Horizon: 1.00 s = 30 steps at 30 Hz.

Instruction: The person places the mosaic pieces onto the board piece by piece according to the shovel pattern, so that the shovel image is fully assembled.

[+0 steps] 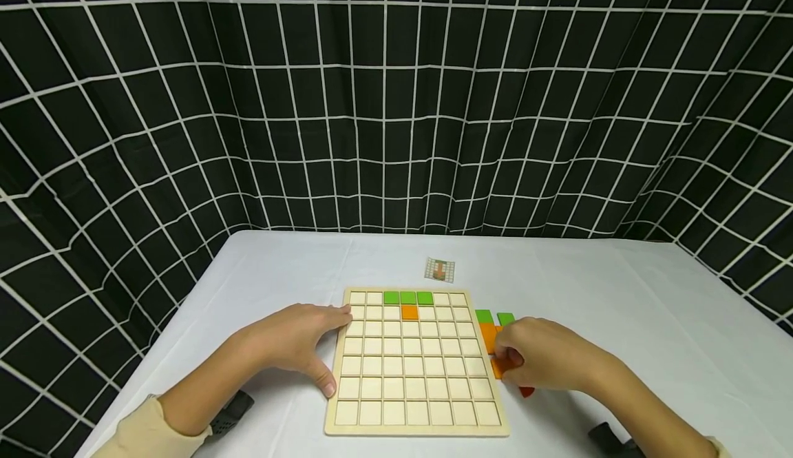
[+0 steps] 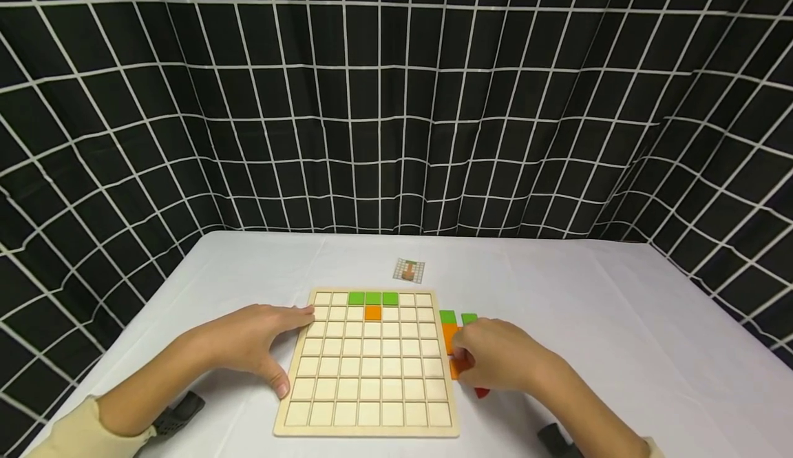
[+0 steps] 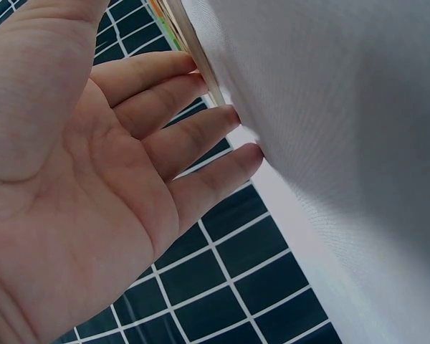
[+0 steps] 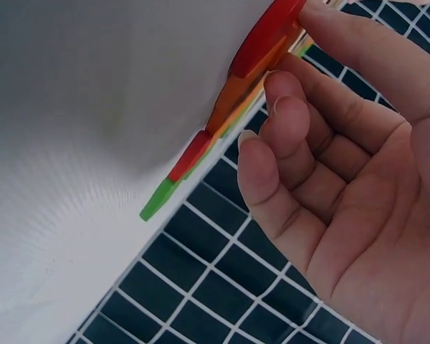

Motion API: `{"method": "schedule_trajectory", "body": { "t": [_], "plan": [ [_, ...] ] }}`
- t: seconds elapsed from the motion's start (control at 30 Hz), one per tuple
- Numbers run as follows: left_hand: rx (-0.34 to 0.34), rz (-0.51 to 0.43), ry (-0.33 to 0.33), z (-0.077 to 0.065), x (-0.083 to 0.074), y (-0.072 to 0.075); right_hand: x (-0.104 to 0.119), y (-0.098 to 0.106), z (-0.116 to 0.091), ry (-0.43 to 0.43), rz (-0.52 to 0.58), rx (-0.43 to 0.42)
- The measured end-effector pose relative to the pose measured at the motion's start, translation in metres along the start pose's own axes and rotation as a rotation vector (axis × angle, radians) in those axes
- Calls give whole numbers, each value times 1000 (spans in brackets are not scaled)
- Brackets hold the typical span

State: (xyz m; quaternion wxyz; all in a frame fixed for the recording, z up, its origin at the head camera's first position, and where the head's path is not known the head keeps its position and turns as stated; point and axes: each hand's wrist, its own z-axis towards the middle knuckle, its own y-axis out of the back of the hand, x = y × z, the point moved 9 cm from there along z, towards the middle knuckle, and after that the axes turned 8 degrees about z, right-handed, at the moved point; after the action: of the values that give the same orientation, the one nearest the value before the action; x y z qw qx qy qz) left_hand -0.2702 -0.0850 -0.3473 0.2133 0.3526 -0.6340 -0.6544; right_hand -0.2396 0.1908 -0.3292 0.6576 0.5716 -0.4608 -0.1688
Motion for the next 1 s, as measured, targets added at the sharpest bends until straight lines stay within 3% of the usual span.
{"method": "schedule_trajectory", "body": {
  "t": [0.4, 1.0],
  "plan": [
    [2, -5, 6, 0, -1, 1, 3, 6, 4, 7, -53, -21],
    [-4, 4, -1, 1, 0, 0, 14, 11, 20, 28, -28, -17]
  ]
}}
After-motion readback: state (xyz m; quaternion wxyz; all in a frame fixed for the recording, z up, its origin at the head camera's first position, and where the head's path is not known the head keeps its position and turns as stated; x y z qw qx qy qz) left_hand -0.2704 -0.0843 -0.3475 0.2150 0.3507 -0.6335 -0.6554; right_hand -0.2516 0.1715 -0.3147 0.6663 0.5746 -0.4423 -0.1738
